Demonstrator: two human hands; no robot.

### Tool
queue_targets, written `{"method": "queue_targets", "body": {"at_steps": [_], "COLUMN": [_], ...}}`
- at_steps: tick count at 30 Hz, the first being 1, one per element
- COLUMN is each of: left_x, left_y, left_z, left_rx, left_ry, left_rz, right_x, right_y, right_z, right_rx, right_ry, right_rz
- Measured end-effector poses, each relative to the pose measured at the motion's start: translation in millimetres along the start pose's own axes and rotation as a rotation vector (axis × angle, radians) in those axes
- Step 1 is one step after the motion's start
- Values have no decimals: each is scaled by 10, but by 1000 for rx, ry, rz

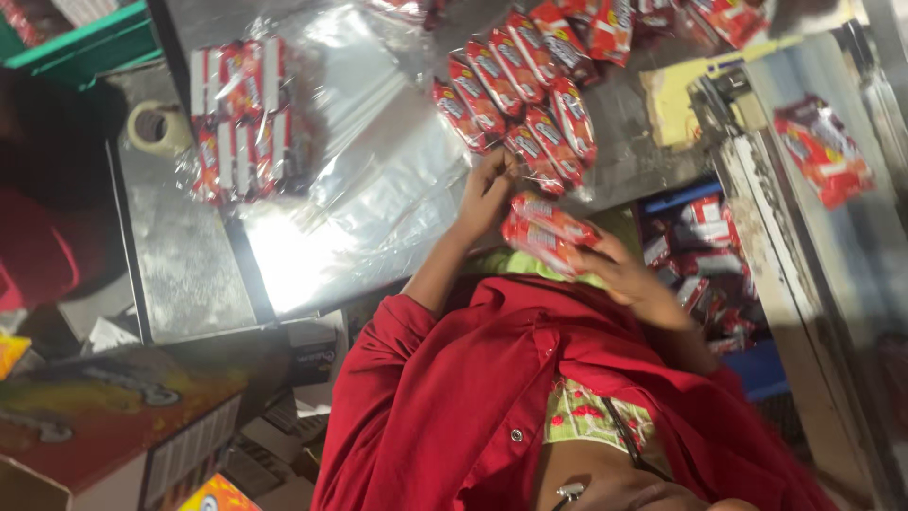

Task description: The person repeatedly picks up small snack packets from a metal table, places them into clear plastic bags, and moves the filled bags to the side. The process is continuous and repetitive, with the person handling multiple snack packets and plastic bags.

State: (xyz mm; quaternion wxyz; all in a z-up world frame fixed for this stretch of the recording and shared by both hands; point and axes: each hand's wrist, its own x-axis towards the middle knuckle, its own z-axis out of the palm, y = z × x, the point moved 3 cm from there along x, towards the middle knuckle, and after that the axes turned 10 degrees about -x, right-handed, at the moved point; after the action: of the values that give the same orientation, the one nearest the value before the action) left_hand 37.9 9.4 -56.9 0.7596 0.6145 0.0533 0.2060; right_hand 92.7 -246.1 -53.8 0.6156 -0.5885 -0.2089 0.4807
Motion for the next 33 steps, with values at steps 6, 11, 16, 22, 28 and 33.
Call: {"method": "queue_targets", "body": {"at_steps": [6,11,16,22,28,33], "left_x": [-463,-473,-575,-584,-968,-1038], "left_y": [392,835,987,865,1101,1196], "left_z": [337,-165,-1003,-1088,-1034,-992], "left_rx": [439,765,1334,1399,1404,1362], "left_ry": [180,132,222,91,30,7], "left_rz": [424,402,253,158,81,98], "right_x": [776,861,1229,2763,3316,3370], "right_y": [217,-419,-696,-1307,-1402,-835], "right_z": [341,556,615,235,451,1518], "right_rx": [-52,-1273,-1785,-1658,-1754,-1371], "right_ry": [421,567,327,156,532,245], "right_rz": [-30,-748,-960,-783,-757,-707]}}
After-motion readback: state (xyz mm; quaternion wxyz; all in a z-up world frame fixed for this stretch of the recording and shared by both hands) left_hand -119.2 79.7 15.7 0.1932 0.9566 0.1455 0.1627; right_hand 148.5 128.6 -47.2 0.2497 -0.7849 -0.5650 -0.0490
